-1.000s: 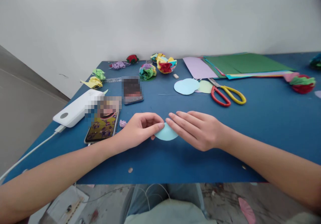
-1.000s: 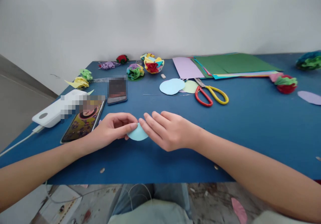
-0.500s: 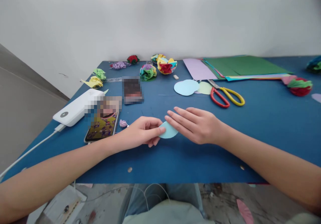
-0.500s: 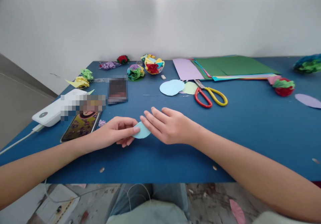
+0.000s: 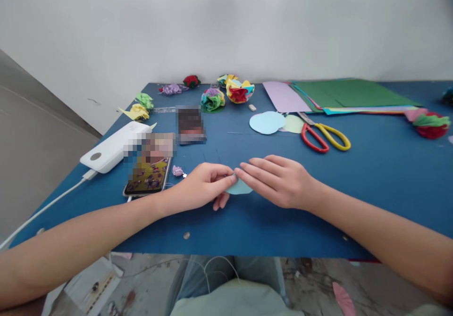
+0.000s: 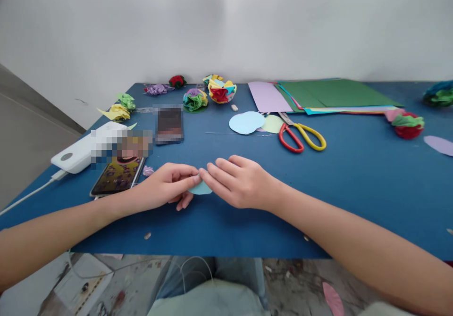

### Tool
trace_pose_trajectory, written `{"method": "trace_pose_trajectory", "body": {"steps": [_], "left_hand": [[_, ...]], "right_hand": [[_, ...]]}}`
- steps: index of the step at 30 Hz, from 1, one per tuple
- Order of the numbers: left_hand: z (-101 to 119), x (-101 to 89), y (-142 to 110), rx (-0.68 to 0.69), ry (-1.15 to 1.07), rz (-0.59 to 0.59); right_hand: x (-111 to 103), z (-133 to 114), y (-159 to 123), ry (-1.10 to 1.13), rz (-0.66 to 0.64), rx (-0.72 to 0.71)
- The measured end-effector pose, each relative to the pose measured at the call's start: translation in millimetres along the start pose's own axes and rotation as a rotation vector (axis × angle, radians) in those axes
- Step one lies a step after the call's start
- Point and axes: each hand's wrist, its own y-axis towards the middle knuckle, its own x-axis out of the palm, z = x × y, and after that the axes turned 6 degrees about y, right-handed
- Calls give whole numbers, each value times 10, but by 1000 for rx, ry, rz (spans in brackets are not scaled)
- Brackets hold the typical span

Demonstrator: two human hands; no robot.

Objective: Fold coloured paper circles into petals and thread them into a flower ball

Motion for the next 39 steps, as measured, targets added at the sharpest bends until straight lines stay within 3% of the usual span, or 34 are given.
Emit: {"method": "trace_pose_trajectory", "body": {"steps": [4,18,27,33,36,39], "left_hand": [[9,2,-2,16,39,16],[-27,61,3,-3,23,21],[16,75,-47,31,-93,-67],[36,119,-33,16,-78,14],[-9,126,-65,93,131,108],[-82,123,-116,368,579,321]], "right_hand": [[26,-17,-6,85,27,54],[29,-97,50,39,30,52],[15,-76,32,35,18,69],[15,-70,29,8,28,67],[10,-73,27,89,57,104],[-16,-103,42,426,136,334]]}}
